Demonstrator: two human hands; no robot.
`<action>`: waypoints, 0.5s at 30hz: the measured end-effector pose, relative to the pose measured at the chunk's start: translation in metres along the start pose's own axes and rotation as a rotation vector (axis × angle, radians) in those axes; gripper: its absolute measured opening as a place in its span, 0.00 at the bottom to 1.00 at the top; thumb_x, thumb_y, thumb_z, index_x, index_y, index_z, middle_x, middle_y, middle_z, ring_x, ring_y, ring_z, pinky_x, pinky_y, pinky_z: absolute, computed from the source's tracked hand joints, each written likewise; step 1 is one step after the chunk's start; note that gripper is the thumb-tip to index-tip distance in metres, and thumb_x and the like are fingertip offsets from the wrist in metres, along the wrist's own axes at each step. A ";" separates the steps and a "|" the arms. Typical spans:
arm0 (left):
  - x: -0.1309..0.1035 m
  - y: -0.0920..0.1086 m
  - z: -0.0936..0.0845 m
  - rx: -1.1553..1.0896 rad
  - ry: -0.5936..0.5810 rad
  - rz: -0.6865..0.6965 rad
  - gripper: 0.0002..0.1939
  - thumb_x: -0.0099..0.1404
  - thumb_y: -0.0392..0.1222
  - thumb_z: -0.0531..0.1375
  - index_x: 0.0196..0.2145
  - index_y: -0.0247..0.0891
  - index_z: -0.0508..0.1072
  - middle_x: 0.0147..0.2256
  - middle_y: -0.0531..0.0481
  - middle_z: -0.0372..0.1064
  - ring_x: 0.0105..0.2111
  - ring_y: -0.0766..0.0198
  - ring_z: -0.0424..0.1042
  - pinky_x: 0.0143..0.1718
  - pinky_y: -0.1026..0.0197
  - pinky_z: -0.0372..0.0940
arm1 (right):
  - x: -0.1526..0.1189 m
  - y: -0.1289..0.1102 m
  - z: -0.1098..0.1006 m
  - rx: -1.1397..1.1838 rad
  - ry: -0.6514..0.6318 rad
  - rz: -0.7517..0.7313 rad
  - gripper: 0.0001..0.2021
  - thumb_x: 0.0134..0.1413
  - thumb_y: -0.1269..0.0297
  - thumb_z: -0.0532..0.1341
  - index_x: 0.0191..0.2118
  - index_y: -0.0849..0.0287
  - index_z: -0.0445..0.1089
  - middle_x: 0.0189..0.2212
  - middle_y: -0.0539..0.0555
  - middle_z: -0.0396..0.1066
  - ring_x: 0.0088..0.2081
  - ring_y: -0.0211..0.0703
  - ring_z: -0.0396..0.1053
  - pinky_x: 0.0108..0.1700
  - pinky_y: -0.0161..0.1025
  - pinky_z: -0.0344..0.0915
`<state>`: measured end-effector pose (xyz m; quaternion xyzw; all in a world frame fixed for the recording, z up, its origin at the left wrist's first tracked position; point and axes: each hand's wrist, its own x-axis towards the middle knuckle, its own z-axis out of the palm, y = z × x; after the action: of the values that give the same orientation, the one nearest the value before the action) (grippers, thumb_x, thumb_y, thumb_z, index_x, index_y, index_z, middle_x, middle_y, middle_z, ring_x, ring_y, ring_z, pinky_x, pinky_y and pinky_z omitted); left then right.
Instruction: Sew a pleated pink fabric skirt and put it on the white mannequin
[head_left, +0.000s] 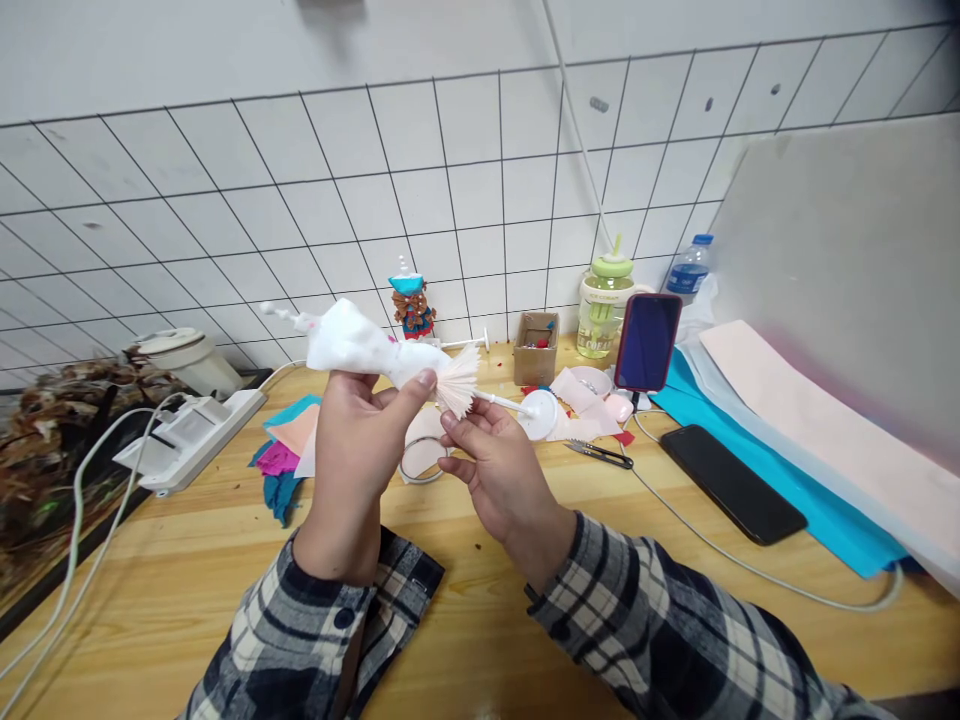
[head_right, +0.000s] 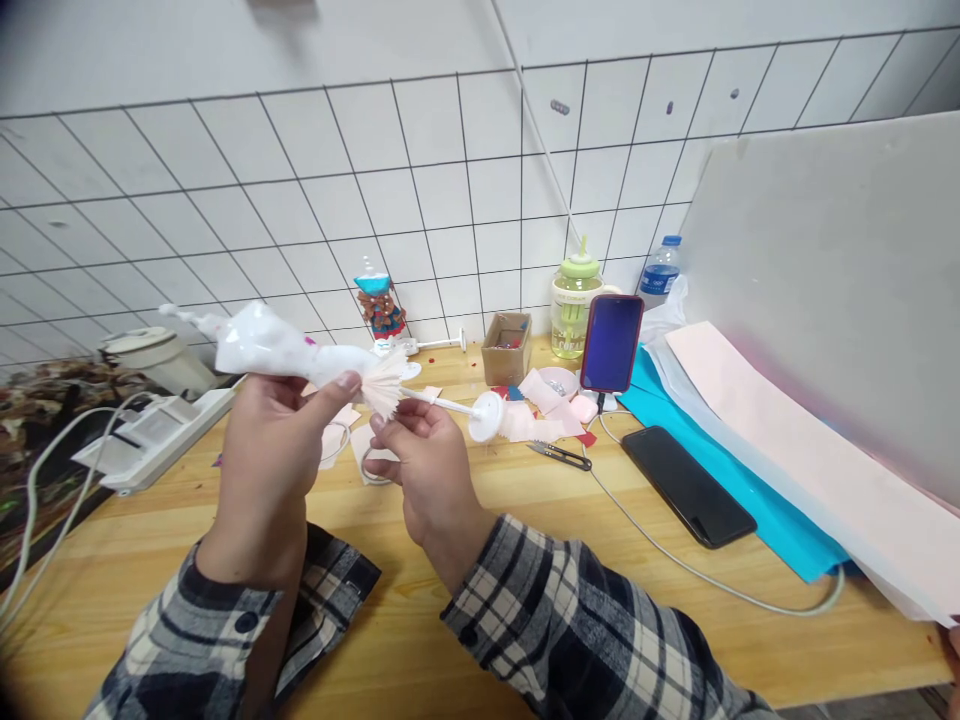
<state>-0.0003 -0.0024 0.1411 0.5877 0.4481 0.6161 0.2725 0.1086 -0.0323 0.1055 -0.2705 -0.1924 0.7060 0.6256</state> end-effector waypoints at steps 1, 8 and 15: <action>0.000 -0.001 0.000 0.004 -0.005 -0.007 0.18 0.55 0.44 0.68 0.43 0.38 0.71 0.42 0.45 0.74 0.37 0.58 0.77 0.34 0.61 0.74 | -0.001 0.002 0.000 0.027 0.011 -0.007 0.18 0.41 0.69 0.72 0.39 0.58 0.66 0.29 0.45 0.68 0.27 0.30 0.67 0.25 0.27 0.68; 0.006 0.001 -0.007 0.044 -0.010 -0.020 0.22 0.52 0.42 0.69 0.45 0.38 0.71 0.46 0.43 0.74 0.34 0.59 0.78 0.33 0.62 0.73 | -0.002 0.005 0.000 0.162 0.033 0.073 0.15 0.44 0.73 0.67 0.36 0.57 0.62 0.27 0.45 0.66 0.26 0.29 0.65 0.24 0.26 0.64; 0.009 0.003 -0.014 0.042 -0.049 -0.073 0.24 0.51 0.41 0.69 0.46 0.38 0.72 0.48 0.41 0.73 0.31 0.59 0.78 0.31 0.60 0.74 | -0.001 -0.006 -0.004 0.060 0.100 -0.094 0.11 0.42 0.70 0.63 0.34 0.56 0.61 0.26 0.43 0.59 0.20 0.27 0.52 0.17 0.25 0.48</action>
<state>-0.0151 0.0007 0.1489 0.5914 0.4753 0.5817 0.2933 0.1159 -0.0332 0.1058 -0.2773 -0.1520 0.6669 0.6747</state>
